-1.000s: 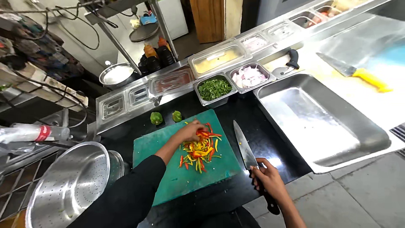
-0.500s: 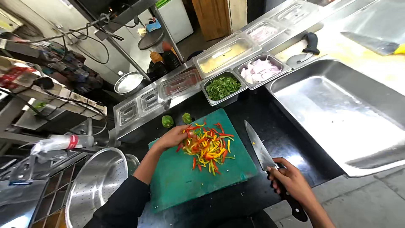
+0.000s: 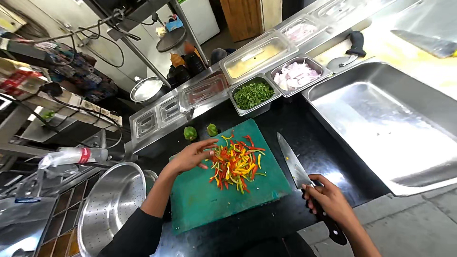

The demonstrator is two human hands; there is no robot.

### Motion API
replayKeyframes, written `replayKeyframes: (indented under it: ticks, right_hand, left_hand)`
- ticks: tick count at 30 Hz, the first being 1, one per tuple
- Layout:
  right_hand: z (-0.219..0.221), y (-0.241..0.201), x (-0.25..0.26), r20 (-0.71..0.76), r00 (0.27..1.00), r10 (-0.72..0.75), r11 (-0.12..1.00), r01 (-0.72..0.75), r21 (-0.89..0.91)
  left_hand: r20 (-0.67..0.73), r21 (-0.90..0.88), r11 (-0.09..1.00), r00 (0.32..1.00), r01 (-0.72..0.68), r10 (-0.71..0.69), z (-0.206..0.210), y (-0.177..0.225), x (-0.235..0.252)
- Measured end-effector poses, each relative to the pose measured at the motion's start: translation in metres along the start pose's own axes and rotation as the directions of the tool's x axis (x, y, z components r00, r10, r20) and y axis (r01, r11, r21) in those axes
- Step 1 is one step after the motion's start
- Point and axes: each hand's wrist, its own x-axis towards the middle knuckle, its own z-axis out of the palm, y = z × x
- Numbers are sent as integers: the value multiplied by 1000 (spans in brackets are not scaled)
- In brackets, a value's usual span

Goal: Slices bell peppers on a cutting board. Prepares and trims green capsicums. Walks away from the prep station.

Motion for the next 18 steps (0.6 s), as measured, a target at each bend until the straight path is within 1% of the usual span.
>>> replayKeyframes:
  ticks: [1, 3, 5, 8, 10, 13, 15, 18]
  right_hand:
    - [0, -1, 0, -3, 1000, 2, 1000, -2, 2]
    - [0, -2, 0, 0, 1000, 12, 1000, -12, -1]
    - [-1, -1, 1, 3, 1000, 13, 1000, -13, -2]
    - [-1, -2, 2, 18, 1000, 8, 1000, -8, 0]
    - [-1, -4, 0, 25, 1000, 8, 1000, -8, -15]
    - [-1, -2, 1, 17, 1000, 0, 1000, 0, -6]
    - [0, -1, 0, 15, 1000, 4, 1000, -4, 3]
    - [2, -1, 0, 12, 1000, 12, 1000, -12, 12]
  left_hand:
    - [11, 105, 994, 1000, 11, -13, 4, -2, 4]
    - [3, 348, 937, 1000, 23, -26, 17, -6, 17]
    - [3, 484, 875, 1000, 16, -20, 31, -12, 40]
    - [66, 575, 817, 998, -42, 4, 58, -17, 71]
    - [116, 649, 756, 993, -78, 4, 73, -19, 84]
    - [132, 610, 782, 990, -127, 58, 70, -21, 95]
    - [87, 592, 799, 994, -104, 65, 67, -22, 93]
    - [-71, 627, 779, 997, 13, 41, 68, -9, 77]
